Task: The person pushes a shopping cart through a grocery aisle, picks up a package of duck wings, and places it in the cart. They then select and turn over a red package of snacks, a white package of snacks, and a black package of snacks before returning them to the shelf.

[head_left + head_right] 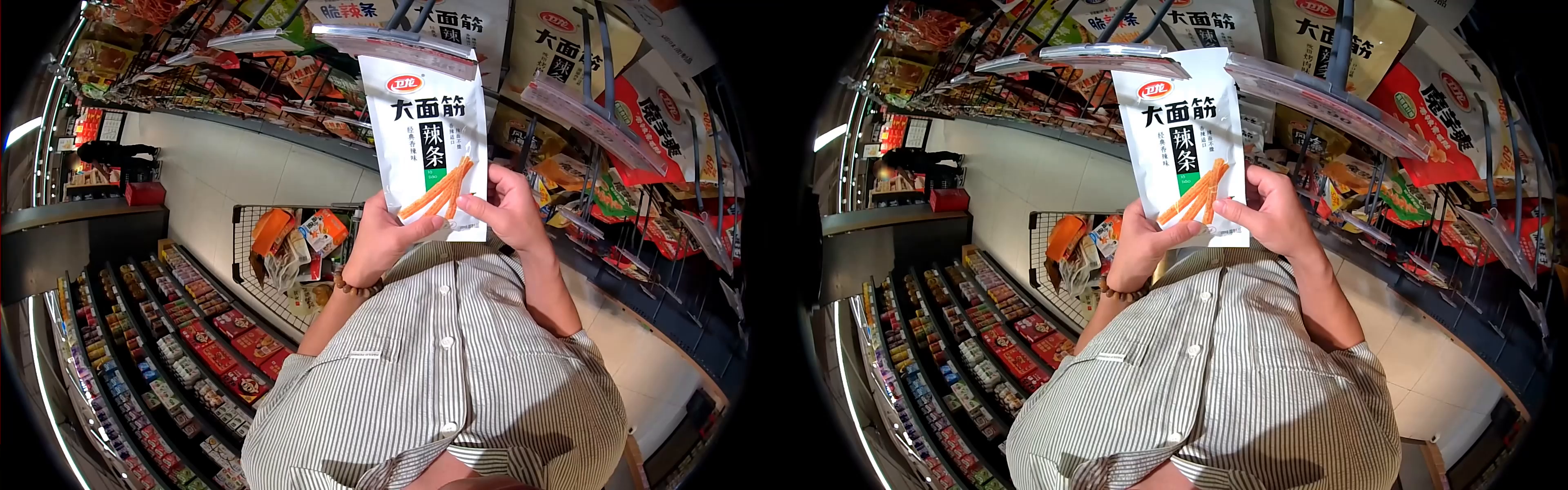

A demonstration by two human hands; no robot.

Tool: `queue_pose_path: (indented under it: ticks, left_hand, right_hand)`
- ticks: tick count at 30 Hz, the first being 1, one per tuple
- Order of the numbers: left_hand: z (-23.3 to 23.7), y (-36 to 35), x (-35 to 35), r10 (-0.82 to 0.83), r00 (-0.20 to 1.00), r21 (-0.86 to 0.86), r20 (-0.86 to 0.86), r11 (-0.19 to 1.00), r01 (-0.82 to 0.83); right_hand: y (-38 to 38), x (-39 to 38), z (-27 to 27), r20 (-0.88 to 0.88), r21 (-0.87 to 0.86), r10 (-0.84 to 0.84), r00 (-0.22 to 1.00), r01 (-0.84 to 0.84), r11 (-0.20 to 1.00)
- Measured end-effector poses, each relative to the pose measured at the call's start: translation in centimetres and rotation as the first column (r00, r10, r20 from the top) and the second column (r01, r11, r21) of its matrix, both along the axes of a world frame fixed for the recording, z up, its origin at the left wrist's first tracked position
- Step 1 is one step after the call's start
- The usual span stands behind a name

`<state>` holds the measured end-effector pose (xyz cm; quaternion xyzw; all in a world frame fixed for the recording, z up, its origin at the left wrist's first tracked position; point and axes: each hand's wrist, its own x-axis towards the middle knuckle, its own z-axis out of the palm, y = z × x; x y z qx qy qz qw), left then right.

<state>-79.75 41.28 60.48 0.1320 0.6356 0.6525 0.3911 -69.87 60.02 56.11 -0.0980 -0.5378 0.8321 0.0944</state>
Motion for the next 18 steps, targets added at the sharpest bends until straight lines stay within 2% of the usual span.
queue_pose_path:
  ticks: [11, 18]
  left_hand:
    - [-0.3, -0.2, 0.0, -0.067, 0.998, 0.018, 0.002, 0.998, 0.066]
    - [-0.7, 0.2, 0.1, -0.050, 0.999, -0.024, -0.012, 0.998, 0.049]
  right_hand:
    - [0.0, 0.1, 0.1, -0.014, 0.037, -0.040, 0.999, 0.040, 0.998]
    - [0.5, 0.1, -0.6, -0.019, 0.034, -0.027, 0.999, 0.028, 0.999]
